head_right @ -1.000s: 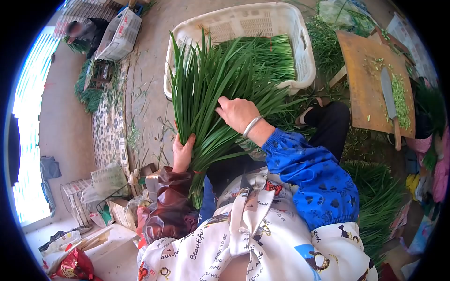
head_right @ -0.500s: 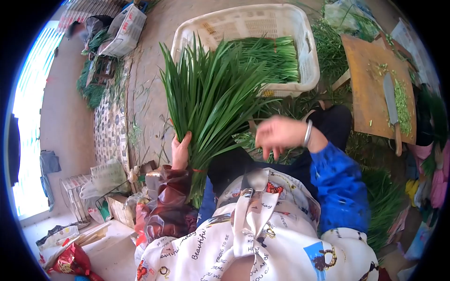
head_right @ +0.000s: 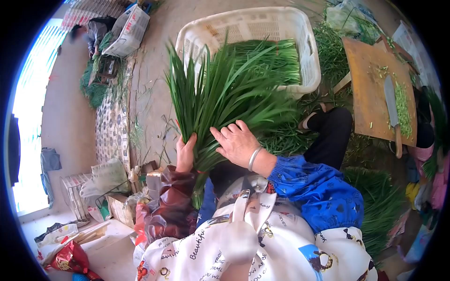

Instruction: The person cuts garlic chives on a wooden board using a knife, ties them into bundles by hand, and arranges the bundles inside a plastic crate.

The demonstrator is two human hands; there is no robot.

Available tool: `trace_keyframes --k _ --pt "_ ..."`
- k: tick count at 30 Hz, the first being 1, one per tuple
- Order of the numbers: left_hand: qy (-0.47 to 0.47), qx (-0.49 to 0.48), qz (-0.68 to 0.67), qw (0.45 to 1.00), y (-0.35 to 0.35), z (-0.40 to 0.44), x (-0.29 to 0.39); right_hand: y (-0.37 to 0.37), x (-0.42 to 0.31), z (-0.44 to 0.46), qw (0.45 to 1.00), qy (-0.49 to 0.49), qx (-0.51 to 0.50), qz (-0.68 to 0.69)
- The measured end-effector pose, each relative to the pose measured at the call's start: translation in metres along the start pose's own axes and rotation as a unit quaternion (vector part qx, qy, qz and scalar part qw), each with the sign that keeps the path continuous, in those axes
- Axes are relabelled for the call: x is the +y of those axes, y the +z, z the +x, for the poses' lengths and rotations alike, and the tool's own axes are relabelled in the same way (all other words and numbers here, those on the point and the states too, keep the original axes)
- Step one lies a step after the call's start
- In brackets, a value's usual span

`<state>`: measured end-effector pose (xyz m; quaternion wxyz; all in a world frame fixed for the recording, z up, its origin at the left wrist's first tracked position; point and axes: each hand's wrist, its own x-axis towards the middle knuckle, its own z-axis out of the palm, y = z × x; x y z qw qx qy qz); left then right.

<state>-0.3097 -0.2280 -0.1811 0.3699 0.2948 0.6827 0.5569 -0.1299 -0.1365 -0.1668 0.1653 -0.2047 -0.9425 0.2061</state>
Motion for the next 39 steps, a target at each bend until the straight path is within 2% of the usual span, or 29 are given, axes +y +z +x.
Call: trace_keyframes --k 3,6,10,11,12,13,14,15,16,17,18,19,20,21,22,23,24,25,27,28,29,34,35,36,39 --pt "-0.004 -0.028 0.018 0.999 0.0 0.003 0.001 0.0 0.001 0.002 0.999 -0.01 0.033 -0.017" --pt "-0.001 -0.046 -0.005 0.999 0.002 0.005 0.001 -0.005 0.004 0.009 0.998 -0.021 0.022 -0.051" --pt "-0.016 -0.07 0.05 0.996 0.005 0.006 0.006 -0.01 0.033 0.022 0.997 -0.014 0.036 -0.067" --pt "-0.019 -0.082 0.057 0.995 0.006 0.006 0.009 -0.014 0.049 0.025 0.997 0.002 0.016 -0.07" --pt "-0.02 -0.078 0.056 0.995 0.004 0.009 0.009 -0.02 0.067 0.026 0.993 0.062 0.007 -0.099" --pt "-0.06 -0.103 0.136 0.984 0.001 0.015 0.009 -0.023 0.094 0.021 0.98 0.105 -0.026 -0.165" --pt "-0.101 -0.125 0.214 0.964 -0.003 0.017 0.01 -0.033 0.12 0.016 0.957 0.203 -0.103 -0.18" --pt "-0.102 -0.118 0.209 0.965 -0.007 0.014 0.015 -0.064 0.126 0.014 0.925 0.303 -0.161 -0.165" --pt "-0.009 -0.145 0.36 0.922 -0.012 0.005 0.027 -0.093 0.127 0.01 0.893 0.321 -0.209 -0.238" --pt "0.082 -0.167 0.5 0.846 -0.018 -0.004 0.039 -0.121 0.117 0.004 0.915 0.32 -0.128 -0.21" --pt "0.066 -0.189 0.552 0.81 -0.027 -0.012 0.049 -0.143 0.098 0.003 0.935 0.304 -0.042 -0.177" --pt "0.078 -0.199 0.607 0.766 -0.032 -0.023 0.057 -0.153 0.08 0.006 0.959 0.244 -0.005 -0.146" --pt "0.051 -0.224 0.631 0.741 -0.039 -0.03 0.054 -0.16 0.058 0.013 0.976 0.184 0.031 -0.111" --pt "0.025 -0.249 0.654 0.714 -0.043 -0.035 0.05 -0.164 0.025 0.027 0.994 0.102 0.021 -0.045" --pt "0.026 -0.247 0.654 0.714 -0.042 -0.037 0.047 -0.134 0.015 0.032 0.996 -0.043 0.078 -0.019" --pt "0.04 -0.249 0.622 0.741 -0.039 -0.039 0.045 -0.107 -0.004 0.041 0.991 -0.123 0.037 0.022" --pt "0.053 -0.25 0.589 0.767 -0.038 -0.041 0.043 -0.075 -0.021 0.049 0.981 -0.173 -0.051 0.069" --pt "0.054 -0.248 0.59 0.767 -0.04 -0.042 0.036 -0.036 -0.033 0.049 0.974 -0.214 -0.071 0.035" --pt "0.149 -0.233 0.636 0.721 -0.048 -0.046 0.021 0.017 -0.043 0.056 0.963 -0.224 -0.139 0.053" --pt "0.101 -0.218 0.637 0.733 -0.039 -0.049 0.046 0.026 -0.039 0.059 0.964 -0.207 -0.168 0.019" --pt "0.094 -0.213 0.636 0.736 -0.043 -0.049 0.048 0.029 -0.034 0.062 0.962 -0.189 -0.197 -0.015" --pt "0.094 -0.165 0.628 0.755 -0.083 -0.046 0.045 0.009 0.002 0.059 0.951 -0.099 -0.292 -0.006" --pt "0.105 -0.152 0.601 0.778 -0.09 -0.044 0.044 0.007 0.005 0.058 0.949 -0.087 -0.304 -0.002" --pt "0.117 -0.138 0.574 0.799 -0.096 -0.043 0.043 0.007 0.007 0.057 0.951 -0.09 -0.295 -0.007" --pt "0.137 -0.111 0.56 0.809 -0.104 -0.041 0.038 0.012 0.008 0.053 0.954 -0.11 -0.279 -0.008"
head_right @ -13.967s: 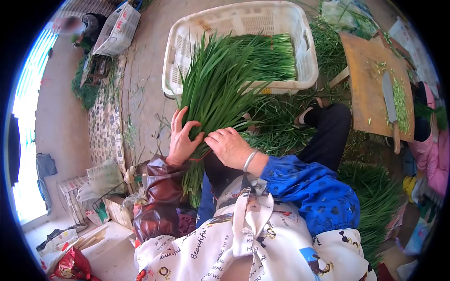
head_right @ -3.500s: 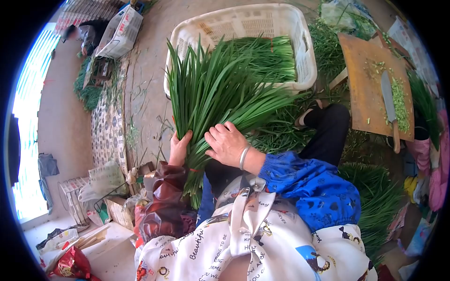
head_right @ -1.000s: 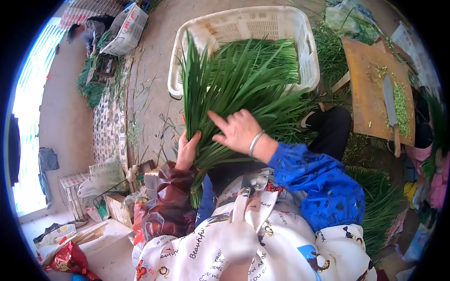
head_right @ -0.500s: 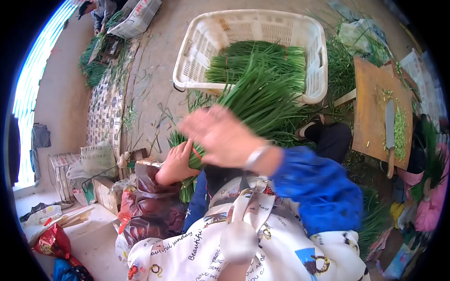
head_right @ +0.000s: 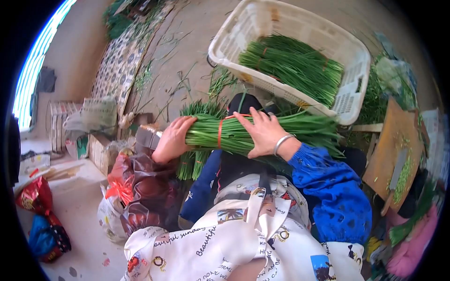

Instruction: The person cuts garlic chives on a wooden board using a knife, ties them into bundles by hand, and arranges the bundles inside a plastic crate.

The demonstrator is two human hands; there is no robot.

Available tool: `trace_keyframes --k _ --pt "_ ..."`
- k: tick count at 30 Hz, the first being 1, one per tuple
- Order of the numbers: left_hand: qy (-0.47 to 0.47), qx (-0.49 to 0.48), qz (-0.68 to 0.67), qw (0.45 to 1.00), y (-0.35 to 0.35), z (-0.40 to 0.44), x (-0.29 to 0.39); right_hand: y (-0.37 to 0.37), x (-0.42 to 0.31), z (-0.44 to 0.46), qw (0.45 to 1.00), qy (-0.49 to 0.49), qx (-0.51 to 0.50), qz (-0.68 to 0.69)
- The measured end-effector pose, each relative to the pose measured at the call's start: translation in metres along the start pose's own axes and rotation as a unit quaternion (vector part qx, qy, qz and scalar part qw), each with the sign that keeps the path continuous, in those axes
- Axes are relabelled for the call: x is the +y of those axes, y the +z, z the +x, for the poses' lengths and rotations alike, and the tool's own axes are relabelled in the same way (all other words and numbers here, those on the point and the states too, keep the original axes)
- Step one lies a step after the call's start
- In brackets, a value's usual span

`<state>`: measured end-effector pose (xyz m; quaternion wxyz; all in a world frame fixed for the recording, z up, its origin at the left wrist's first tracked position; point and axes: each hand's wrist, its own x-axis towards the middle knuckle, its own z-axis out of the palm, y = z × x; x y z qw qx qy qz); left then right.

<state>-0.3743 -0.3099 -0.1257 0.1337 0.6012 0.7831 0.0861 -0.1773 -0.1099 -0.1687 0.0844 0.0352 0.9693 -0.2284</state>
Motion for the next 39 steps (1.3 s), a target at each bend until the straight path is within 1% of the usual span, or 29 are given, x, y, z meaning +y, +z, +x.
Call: trace_keyframes --k 1,2,3,4,5,6,7,8,10,12,14,15,16,18,20,22,24,26,27,28,29,30,31,32,33,34,35,37,39 --pt "-0.027 0.032 0.021 0.999 0.004 -0.006 -0.011 -0.001 -0.001 0.0 0.999 0.018 -0.007 0.025" --pt "-0.07 0.062 -0.02 0.995 0.003 -0.011 -0.021 -0.002 -0.002 0.0 0.998 0.036 -0.015 0.05" --pt "-0.159 0.042 0.025 0.986 0.014 -0.023 -0.048 -0.003 -0.003 0.0 0.996 0.043 -0.017 0.072" --pt "-0.247 0.021 0.07 0.966 0.025 -0.036 -0.071 0.006 0.0 -0.001 0.996 0.025 0.024 0.077" --pt "-0.256 0.026 0.069 0.964 0.023 -0.044 -0.074 0.013 0.004 -0.004 0.994 0.031 0.026 0.106" --pt "-0.278 0.074 0.028 0.957 0.023 -0.049 -0.076 0.018 0.007 -0.006 0.99 0.04 0.029 0.133" --pt "-0.298 0.12 -0.014 0.947 0.023 -0.051 -0.076 0.014 0.006 -0.009 0.986 0.075 -0.013 0.151" --pt "-0.302 0.122 -0.018 0.945 0.025 -0.049 -0.075 0.017 0.008 -0.011 0.987 0.072 -0.018 0.146" --pt "-0.296 0.162 -0.081 0.938 0.032 -0.039 -0.071 0.024 0.016 -0.015 0.967 0.073 0.038 0.242" --pt "-0.295 0.168 -0.105 0.935 0.041 -0.021 -0.072 0.02 0.023 -0.019 0.961 0.076 0.054 0.258" --pt "-0.256 0.158 -0.143 0.943 0.044 0.005 -0.074 0.006 0.029 -0.021 0.934 0.111 0.046 0.335" --pt "-0.257 0.151 -0.157 0.942 0.044 0.018 -0.075 -0.005 0.033 -0.025 0.924 0.144 0.038 0.353" --pt "-0.24 0.149 -0.162 0.945 0.045 0.033 -0.077 -0.022 0.039 -0.03 0.923 0.157 0.049 0.349" --pt "-0.235 0.149 -0.229 0.933 0.048 0.067 -0.086 -0.059 0.057 -0.045 0.93 0.157 0.029 0.332" --pt "-0.228 0.124 -0.237 0.936 0.052 0.106 -0.093 -0.095 0.081 -0.062 0.949 0.155 0.064 0.267" --pt "-0.159 0.165 -0.182 0.956 0.064 0.147 -0.106 -0.139 0.102 -0.072 0.956 0.213 0.05 0.197" --pt "-0.166 0.139 -0.192 0.957 0.072 0.19 -0.11 -0.164 0.132 -0.073 0.965 0.212 0.099 0.119" --pt "-0.17 0.197 -0.145 0.955 0.093 0.232 -0.118 -0.181 0.163 -0.061 0.969 0.209 0.126 0.038" --pt "-0.185 0.187 -0.101 0.959 0.11 0.251 -0.13 -0.182 0.184 -0.051 0.968 0.207 0.14 0.006" --pt "-0.185 0.183 -0.1 0.96 0.117 0.263 -0.132 -0.18 0.206 -0.039 0.967 0.205 0.152 -0.025" --pt "-0.217 0.181 -0.052 0.958 0.123 0.274 -0.132 -0.176 0.231 -0.024 0.964 0.215 0.152 -0.044" --pt "-0.249 0.178 -0.003 0.952 0.13 0.284 -0.134 -0.168 0.256 -0.007 0.965 0.176 0.181 -0.068" --pt "-0.254 0.18 0.027 0.95 0.139 0.29 -0.137 -0.161 0.277 0.013 0.964 0.187 0.173 -0.073" --pt "-0.255 0.171 0.029 0.951 0.142 0.295 -0.139 -0.152 0.298 0.034 0.964 0.165 0.189 -0.088" --pt "-0.286 0.192 -0.026 0.938 0.14 0.297 -0.141 -0.142 0.317 0.055 0.964 0.185 0.167 -0.094" --pt "-0.317 0.212 -0.08 0.921 0.139 0.299 -0.143 -0.126 0.342 0.076 0.963 0.171 0.185 -0.097" --pt "-0.304 0.233 -0.089 0.919 0.143 0.297 -0.147 -0.113 0.361 0.098 0.962 0.176 0.177 -0.108" --pt "-0.308 0.229 -0.104 0.917 0.138 0.296 -0.143 -0.087 0.39 0.143 0.959 0.211 0.15 -0.119" --pt "-0.309 0.22 -0.108 0.919 0.136 0.295 -0.143 -0.051 0.424 0.183 0.959 0.204 0.167 -0.11"
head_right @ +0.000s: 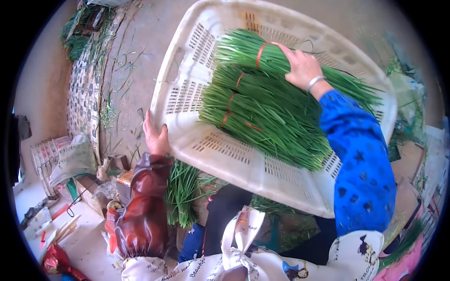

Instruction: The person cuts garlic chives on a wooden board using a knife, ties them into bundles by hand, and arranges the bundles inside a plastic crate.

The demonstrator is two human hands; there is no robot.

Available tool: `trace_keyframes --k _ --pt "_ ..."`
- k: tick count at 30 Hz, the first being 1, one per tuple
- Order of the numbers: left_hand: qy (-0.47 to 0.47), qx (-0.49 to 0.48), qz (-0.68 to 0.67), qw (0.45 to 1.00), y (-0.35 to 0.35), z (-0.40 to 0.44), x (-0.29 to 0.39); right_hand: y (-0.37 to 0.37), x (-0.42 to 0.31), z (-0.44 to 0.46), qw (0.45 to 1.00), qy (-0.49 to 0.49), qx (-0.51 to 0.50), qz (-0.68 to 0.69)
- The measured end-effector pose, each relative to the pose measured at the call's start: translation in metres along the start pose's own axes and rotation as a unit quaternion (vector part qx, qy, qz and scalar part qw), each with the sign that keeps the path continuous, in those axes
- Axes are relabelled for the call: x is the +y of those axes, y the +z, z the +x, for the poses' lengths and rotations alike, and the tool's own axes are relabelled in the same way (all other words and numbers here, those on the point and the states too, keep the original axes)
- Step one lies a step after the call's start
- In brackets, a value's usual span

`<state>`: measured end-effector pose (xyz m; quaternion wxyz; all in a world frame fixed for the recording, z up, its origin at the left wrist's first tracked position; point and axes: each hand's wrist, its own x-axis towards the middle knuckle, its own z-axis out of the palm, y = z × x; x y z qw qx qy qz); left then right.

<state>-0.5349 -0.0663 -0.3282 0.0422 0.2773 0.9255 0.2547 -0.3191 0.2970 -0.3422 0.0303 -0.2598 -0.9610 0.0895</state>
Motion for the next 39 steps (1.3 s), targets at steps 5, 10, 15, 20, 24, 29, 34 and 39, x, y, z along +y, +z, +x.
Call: trace_keyframes --k 5,10,15,20,24,29,34,39 --pt "0.009 -0.008 -0.053 0.999 -0.004 -0.001 -0.002 0.141 0.005 0.05 0.999 0.016 0.032 0.038" --pt "-0.07 -0.027 -0.204 0.976 -0.006 -0.005 0.004 0.211 0.006 0.05 0.994 0.094 -0.002 0.048" --pt "-0.085 -0.027 -0.252 0.963 -0.008 -0.006 0.007 0.189 0.007 0.053 0.987 0.088 -0.104 0.082" --pt "-0.093 -0.023 -0.243 0.965 -0.004 -0.005 0.012 0.195 -0.002 0.031 0.985 -0.001 -0.06 0.165" --pt "-0.096 -0.032 -0.246 0.964 -0.003 -0.005 0.015 0.221 0.006 0.038 0.995 0.012 -0.013 0.098" --pt "-0.063 -0.028 -0.257 0.964 -0.003 -0.006 0.001 0.195 -0.001 0.03 1.0 0.014 0.011 0.017" --pt "-0.018 -0.004 -0.166 0.986 -0.003 -0.002 -0.011 0.144 0.066 -0.085 0.981 0.123 -0.145 -0.03" --pt "0.022 0.001 -0.081 0.996 -0.005 0.0 -0.003 0.028 0.078 -0.19 0.94 0.184 -0.258 -0.13"
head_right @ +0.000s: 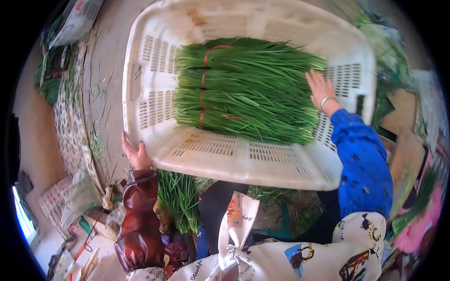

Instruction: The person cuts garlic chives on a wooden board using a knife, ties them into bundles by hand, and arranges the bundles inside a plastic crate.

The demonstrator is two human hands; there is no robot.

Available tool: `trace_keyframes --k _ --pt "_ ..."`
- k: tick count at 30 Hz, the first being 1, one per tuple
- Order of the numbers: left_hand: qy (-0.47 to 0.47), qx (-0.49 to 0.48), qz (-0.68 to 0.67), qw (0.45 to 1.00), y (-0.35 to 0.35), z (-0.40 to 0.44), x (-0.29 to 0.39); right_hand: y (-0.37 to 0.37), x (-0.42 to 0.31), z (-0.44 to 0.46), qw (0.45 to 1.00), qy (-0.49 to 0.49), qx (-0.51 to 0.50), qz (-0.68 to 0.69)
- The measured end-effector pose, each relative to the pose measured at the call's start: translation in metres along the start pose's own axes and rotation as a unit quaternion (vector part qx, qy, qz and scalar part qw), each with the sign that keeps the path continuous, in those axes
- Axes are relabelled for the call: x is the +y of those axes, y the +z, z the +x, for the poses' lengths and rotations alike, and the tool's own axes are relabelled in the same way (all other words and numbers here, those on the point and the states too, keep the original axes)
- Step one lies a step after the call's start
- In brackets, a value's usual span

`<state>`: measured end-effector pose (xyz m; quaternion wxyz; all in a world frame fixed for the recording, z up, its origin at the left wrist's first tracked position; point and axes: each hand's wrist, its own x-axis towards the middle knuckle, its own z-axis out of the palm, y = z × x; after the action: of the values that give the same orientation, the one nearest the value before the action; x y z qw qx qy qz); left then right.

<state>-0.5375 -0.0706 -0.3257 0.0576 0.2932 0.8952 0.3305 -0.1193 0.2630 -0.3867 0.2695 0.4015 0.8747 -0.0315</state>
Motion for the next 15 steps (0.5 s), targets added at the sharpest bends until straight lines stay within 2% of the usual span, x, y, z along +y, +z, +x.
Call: trace_keyframes --k 3,5,7,9,11,13,14,15 --pt "-0.027 0.001 0.046 0.999 -0.002 0.0 0.009 -0.032 0.014 -0.106 0.991 -0.036 0.104 0.075" --pt "-0.002 0.015 0.028 1.0 0.0 0.0 0.001 -0.046 0.018 -0.192 0.979 -0.063 0.161 0.107" --pt "0.01 0.027 0.027 0.999 0.004 0.001 -0.009 -0.058 0.018 -0.283 0.979 -0.019 0.163 0.124" --pt "0.022 0.015 0.088 0.996 0.002 0.007 -0.015 -0.048 0.026 -0.379 0.975 0.073 0.145 0.15" --pt "0.056 -0.014 0.208 0.976 0.001 0.014 -0.033 -0.005 0.039 -0.488 0.959 0.221 0.128 0.126" --pt "0.118 -0.023 0.336 0.934 0.011 0.026 -0.081 0.021 0.036 -0.604 0.9 0.392 0.115 0.153" --pt "0.118 -0.048 0.405 0.906 0.014 0.02 -0.061 0.043 0.03 -0.672 0.879 0.445 0.121 0.122" --pt "0.122 -0.074 0.47 0.871 0.015 0.013 -0.039 0.076 0.02 -0.741 0.831 0.53 0.119 0.121"
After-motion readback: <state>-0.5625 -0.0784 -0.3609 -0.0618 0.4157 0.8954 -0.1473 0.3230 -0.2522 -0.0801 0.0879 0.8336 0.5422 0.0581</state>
